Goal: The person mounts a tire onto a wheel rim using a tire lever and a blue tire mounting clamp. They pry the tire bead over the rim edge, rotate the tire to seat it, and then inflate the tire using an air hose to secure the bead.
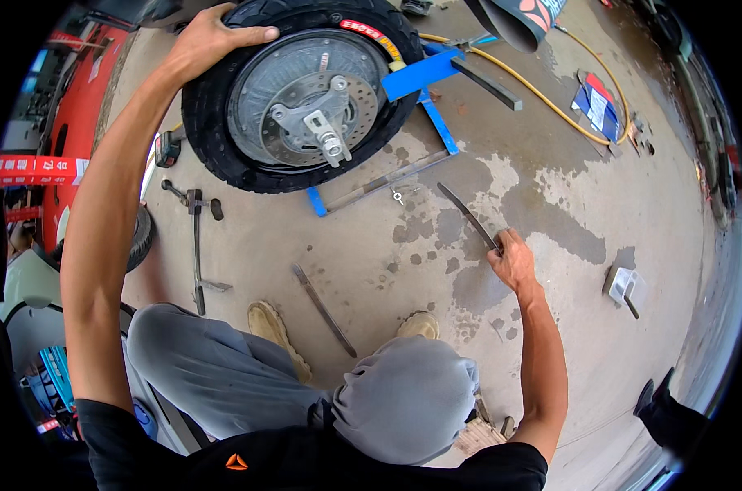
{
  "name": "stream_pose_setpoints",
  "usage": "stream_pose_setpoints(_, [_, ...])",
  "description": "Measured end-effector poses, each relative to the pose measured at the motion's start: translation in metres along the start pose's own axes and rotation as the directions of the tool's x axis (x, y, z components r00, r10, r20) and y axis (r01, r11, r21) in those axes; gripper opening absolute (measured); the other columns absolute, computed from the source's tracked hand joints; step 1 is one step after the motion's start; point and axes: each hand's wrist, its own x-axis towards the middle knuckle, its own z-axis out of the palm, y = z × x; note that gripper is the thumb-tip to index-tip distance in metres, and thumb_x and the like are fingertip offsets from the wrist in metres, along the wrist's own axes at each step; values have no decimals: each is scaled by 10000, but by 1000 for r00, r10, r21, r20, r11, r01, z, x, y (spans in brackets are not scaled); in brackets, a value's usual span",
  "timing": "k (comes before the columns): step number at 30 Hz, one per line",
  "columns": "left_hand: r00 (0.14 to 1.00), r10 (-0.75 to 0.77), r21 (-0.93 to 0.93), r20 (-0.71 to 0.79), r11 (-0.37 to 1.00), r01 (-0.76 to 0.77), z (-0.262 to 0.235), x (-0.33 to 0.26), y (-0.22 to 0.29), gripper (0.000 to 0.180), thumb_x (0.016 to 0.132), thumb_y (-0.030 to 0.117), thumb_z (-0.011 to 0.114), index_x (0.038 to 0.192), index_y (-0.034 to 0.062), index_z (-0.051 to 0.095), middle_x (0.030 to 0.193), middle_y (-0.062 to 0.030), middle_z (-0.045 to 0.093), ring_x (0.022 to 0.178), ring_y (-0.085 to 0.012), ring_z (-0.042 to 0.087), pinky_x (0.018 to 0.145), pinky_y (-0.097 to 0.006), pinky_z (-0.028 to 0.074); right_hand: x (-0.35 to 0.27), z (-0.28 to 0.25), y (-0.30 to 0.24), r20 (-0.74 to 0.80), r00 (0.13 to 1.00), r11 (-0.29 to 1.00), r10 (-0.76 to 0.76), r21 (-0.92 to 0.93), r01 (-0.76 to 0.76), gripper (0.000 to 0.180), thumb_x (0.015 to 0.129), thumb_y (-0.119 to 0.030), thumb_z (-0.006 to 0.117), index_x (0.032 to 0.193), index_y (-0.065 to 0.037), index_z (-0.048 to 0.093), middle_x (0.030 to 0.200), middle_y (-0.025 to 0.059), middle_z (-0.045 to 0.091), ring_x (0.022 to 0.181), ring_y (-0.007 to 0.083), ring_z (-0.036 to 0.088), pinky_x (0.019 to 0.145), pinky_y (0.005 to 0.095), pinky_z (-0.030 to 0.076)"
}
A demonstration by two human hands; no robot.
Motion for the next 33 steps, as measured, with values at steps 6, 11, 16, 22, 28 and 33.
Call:
stream_pose_setpoints(6, [977, 156, -285, -146, 939, -193, -9, -21, -18, 887, 771, 498, 894, 1407, -48, 605, 1364, -255, 686, 1299, -340, 653, 1124, -417, 494, 22, -79, -123, 193, 979, 998, -58, 27, 54, 251, 924, -80, 645, 1162, -41, 577, 794, 221, 711, 753, 454, 691, 705, 536, 551])
stream_pose_setpoints(11, [971, 127, -276, -200, 944, -180, -3, -57, -60, 866, 804, 479, 862, 1431, -41, 572, 1349, -272, 679, 1282, -375, 655, 1104, -437, 501, 40, -157, -282, 145, 925, 933, -351, -25, 358, 196, 947, -60, 665, 1140, -73, 637, 766, 166, 708, 712, 388, 698, 648, 478, 556])
stream_pose_setpoints(16, [983, 124, -443, -137, 880, -173, 7, -72, -91, 920, 791, 487, 867, 1458, -43, 520, 1344, -297, 669, 1283, -412, 645, 1115, -457, 492, 63, -209, -421, 181, 842, 648, -508, -564, 512, 255, 912, -71, 703, 1167, -74, 685, 767, 106, 718, 703, 309, 733, 623, 400, 574])
stream_pose_setpoints(22, [983, 116, -629, -145, 756, -182, 64, -100, -171, 1177, 708, 460, 937, 1548, -123, 355, 1426, -285, 610, 1333, -348, 607, 1150, -403, 470, 134, -173, -531, 494, 733, 195, -469, -751, 631, 93, 879, -106, 719, 922, -101, 802, 808, 67, 775, 777, 255, 782, 658, 328, 602])
stream_pose_setpoints(28, [983, 181, -856, -11, 507, -103, 83, -111, -190, 943, 696, 318, 921, 1407, -117, 479, 1315, -249, 671, 1234, -305, 655, 1084, -390, 505, 201, -169, -560, 635, 693, 128, -342, -699, 704, 117, 920, -54, 734, 900, -91, 844, 904, 132, 807, 895, 292, 805, 787, 360, 651])
stream_pose_setpoints(33, [992, 98, -875, -74, 471, -111, 102, -109, -196, 866, 667, 334, 887, 1335, -83, 527, 1196, -239, 725, 1118, -335, 712, 1004, -406, 541, 238, -166, -578, 723, 663, 162, -192, -643, 748, 111, 919, -9, 759, 962, -58, 848, 933, 173, 805, 919, 327, 804, 840, 398, 663])
